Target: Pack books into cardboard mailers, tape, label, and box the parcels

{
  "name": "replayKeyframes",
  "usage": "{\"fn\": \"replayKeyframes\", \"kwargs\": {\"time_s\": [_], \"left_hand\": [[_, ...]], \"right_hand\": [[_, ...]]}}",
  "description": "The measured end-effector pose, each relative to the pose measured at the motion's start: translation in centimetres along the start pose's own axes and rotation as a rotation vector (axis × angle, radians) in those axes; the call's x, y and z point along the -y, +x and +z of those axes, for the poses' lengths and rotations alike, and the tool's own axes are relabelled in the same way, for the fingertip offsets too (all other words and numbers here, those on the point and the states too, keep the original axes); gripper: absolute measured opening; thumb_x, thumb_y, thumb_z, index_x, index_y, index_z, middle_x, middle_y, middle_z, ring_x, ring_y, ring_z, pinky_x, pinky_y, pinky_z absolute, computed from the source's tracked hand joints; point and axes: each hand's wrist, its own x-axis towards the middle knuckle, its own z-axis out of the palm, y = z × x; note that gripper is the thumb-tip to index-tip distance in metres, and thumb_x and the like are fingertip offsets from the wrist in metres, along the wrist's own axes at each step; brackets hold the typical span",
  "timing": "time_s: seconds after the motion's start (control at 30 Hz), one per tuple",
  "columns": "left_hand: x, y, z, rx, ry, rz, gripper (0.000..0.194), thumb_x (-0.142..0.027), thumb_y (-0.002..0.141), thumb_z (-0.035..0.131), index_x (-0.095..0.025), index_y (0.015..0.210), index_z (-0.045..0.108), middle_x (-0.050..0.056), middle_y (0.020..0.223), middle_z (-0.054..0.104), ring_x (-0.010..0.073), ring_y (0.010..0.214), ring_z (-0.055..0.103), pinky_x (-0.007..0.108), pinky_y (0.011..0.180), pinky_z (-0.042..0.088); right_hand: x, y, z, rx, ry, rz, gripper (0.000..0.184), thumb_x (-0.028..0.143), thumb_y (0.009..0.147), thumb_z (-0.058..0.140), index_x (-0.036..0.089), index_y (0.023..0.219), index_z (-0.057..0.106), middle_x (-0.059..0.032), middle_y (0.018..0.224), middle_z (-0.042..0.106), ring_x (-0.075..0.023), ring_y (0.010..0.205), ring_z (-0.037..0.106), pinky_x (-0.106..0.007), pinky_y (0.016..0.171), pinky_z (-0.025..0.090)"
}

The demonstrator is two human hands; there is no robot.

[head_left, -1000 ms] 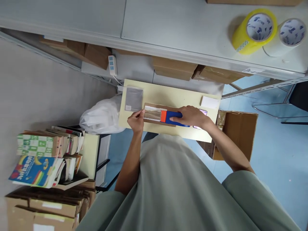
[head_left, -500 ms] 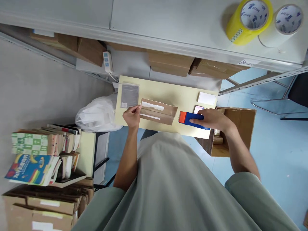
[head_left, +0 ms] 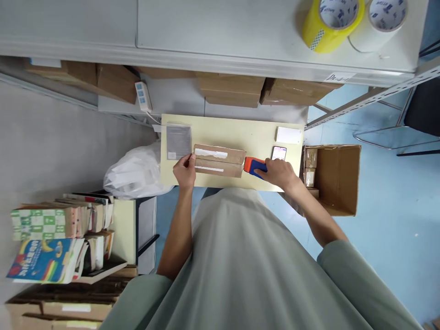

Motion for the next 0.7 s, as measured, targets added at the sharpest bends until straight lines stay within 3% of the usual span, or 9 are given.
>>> {"fn": "replayKeyframes", "kwargs": {"time_s": [0.33,0.5,0.7], "left_hand": [[1.0,0.9,-0.7,0.076,0.021,0.055,0.034,-0.052,0.098,0.063,-0.021,0.096,0.078,0.009,0.099,0.084,0.0271,0.098,0.078,0.037,0.094,0.061],[1.2,1.3,-0.9,0.111,0.006,0.068,0.035,-0.053,0.097,0.064,-0.021,0.094,0.077,0.01,0.098,0.084,0.0256,0.097,0.078,0.035,0.09,0.062],[1.8,1.4,-0.9,0.129,-0.04,0.046,0.031,-0.049,0.096,0.066,-0.021,0.102,0.076,0.011,0.103,0.083,0.0258,0.098,0.078,0.037,0.091,0.064]], "right_hand": [[3.3,-2.0,3.3,-0.173,0.066,0.078,0.048,0.051,0.116,0.049,0.008,0.127,0.067,-0.028,0.109,0.081,-0.0378,0.106,0.08,-0.039,0.084,0.054],[4.8,-1.2,5.3,-0.223,0.153,0.18,0.051,0.051,0.117,0.042,0.006,0.131,0.063,-0.0265,0.103,0.08,-0.0365,0.097,0.081,-0.038,0.078,0.053],[5.1,-0.2,6.6,-0.261,0.153,0.32,0.046,0.047,0.116,0.045,0.008,0.125,0.068,-0.0268,0.109,0.082,-0.0333,0.106,0.082,-0.035,0.082,0.055]]}}
